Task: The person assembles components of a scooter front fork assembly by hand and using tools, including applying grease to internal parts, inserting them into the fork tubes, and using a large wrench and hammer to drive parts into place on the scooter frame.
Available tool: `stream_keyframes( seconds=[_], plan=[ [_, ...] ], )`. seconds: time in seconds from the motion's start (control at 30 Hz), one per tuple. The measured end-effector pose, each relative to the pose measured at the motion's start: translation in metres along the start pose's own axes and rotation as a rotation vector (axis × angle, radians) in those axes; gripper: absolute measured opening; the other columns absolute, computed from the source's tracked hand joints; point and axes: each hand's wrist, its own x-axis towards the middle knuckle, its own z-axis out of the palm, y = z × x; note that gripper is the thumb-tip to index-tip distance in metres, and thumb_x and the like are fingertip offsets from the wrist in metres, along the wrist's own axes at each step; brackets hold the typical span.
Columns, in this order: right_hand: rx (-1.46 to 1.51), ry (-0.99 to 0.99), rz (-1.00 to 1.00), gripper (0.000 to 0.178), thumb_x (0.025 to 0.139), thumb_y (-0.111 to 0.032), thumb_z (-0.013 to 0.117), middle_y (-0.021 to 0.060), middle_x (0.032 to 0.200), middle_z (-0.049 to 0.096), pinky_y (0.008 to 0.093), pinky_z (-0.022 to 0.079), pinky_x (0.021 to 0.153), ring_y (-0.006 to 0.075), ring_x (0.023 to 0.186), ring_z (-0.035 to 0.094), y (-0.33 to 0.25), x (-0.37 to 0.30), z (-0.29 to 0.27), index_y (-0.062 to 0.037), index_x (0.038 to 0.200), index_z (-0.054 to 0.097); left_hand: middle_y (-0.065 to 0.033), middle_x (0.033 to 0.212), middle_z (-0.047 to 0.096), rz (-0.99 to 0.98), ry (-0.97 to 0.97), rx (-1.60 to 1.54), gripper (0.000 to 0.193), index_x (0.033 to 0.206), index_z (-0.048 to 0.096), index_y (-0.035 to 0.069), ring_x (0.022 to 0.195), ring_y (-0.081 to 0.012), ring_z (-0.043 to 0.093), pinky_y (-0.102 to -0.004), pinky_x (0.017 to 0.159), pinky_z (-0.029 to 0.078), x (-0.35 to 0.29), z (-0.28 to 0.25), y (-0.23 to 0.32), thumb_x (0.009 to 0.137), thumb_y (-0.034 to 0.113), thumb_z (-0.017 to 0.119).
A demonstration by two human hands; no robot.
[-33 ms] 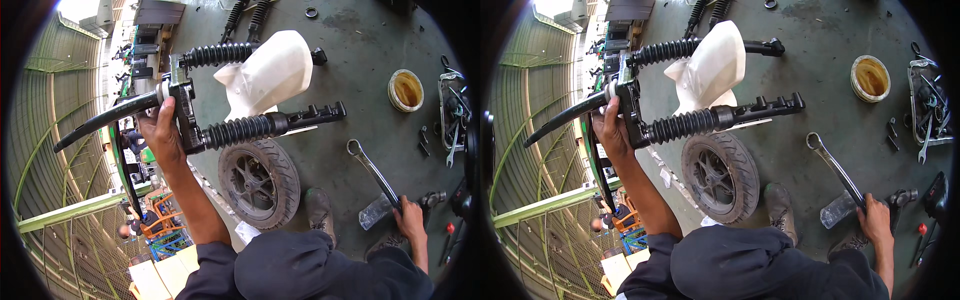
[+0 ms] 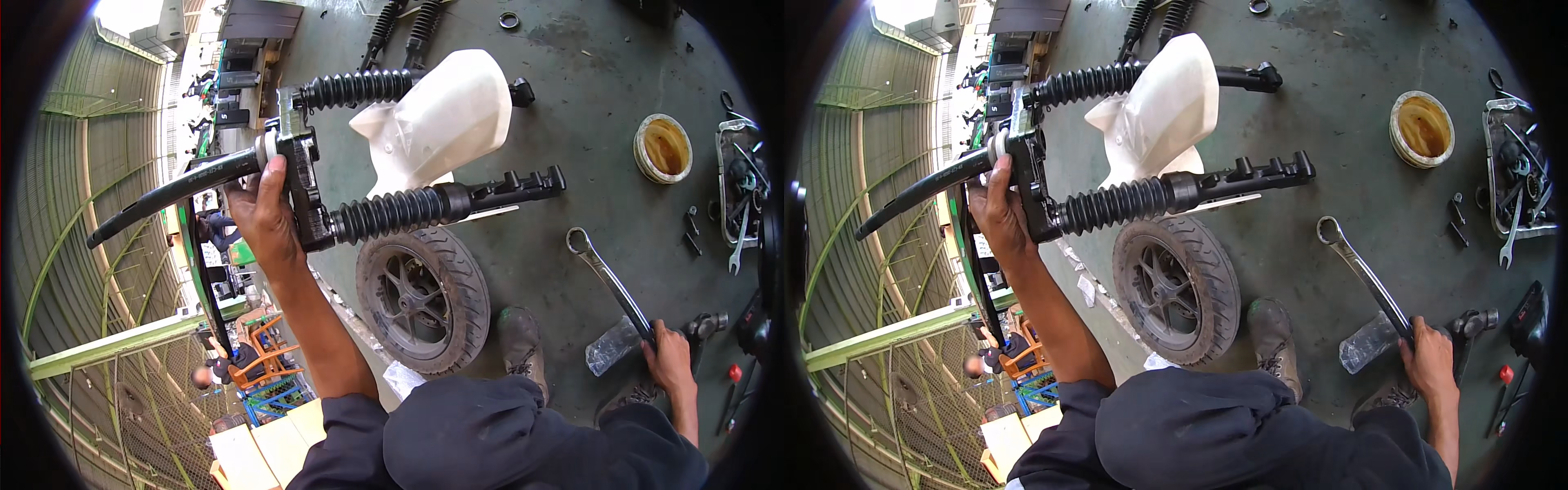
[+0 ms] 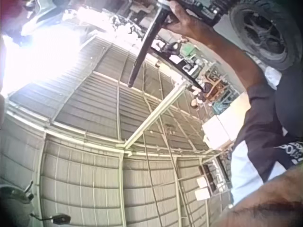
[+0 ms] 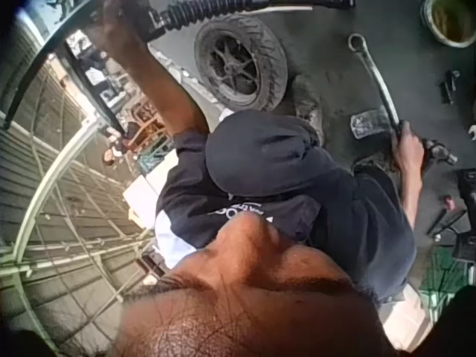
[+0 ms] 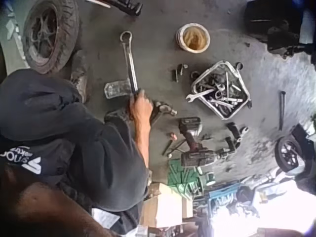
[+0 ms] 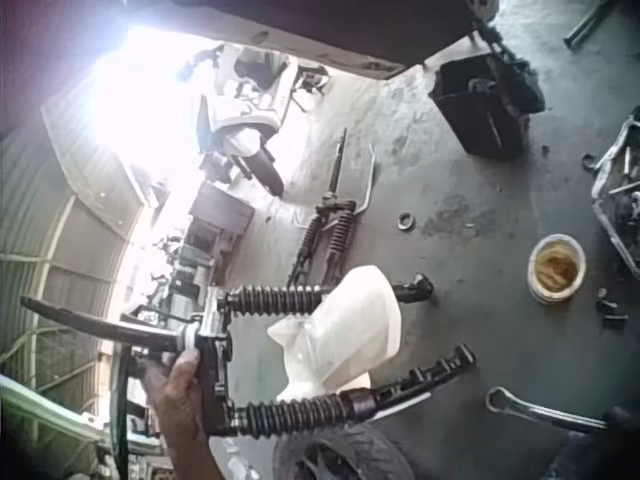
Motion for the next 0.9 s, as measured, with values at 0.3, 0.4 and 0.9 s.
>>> stream_keyframes(
  seconds=[0.3,0.4,0.9],
  plan=[
    [-0.011,-0.017,0.001,0.029,0.082,-0.014,0.067,0.0219,0.087,0.064,0.0503,0.045,0.075,0.0423,0.085,0.061,0.002,0.002,0.0,0.0,0.104,0.053,-0.0147,0.102,0.064,0.06,0.1,0.007,0.035,0.118,0.049,-0.003,0.088,-0.0176,0.068,-0.0275,0.075,0.06,0.001,0.008,-0.009,0.088,0.001,0.065],
    [-0.007,-0.008,0.006,0.03,0.082,-0.014,0.067,0.0222,0.087,0.064,0.0504,0.045,0.076,0.0422,0.085,0.061,0.001,0.003,0.002,0.0001,0.104,0.053,-0.0153,0.103,0.063,0.073,0.09,0.006,0.035,0.119,0.047,-0.003,0.089,-0.0184,0.068,-0.0275,0.075,0.06,0.002,0.003,-0.01,0.088,0.0,0.064],
    [-0.007,-0.006,-0.016,0.032,0.081,-0.016,0.068,0.0226,0.086,0.064,0.0503,0.045,0.075,0.0424,0.085,0.061,0.005,0.007,0.003,-0.0001,0.104,0.052,-0.0191,0.117,0.057,0.11,0.093,0.043,0.058,0.134,0.035,-0.006,0.104,-0.0223,0.06,-0.0309,0.093,0.05,-0.002,0.001,-0.007,0.086,0.0,0.067]
  ],
)
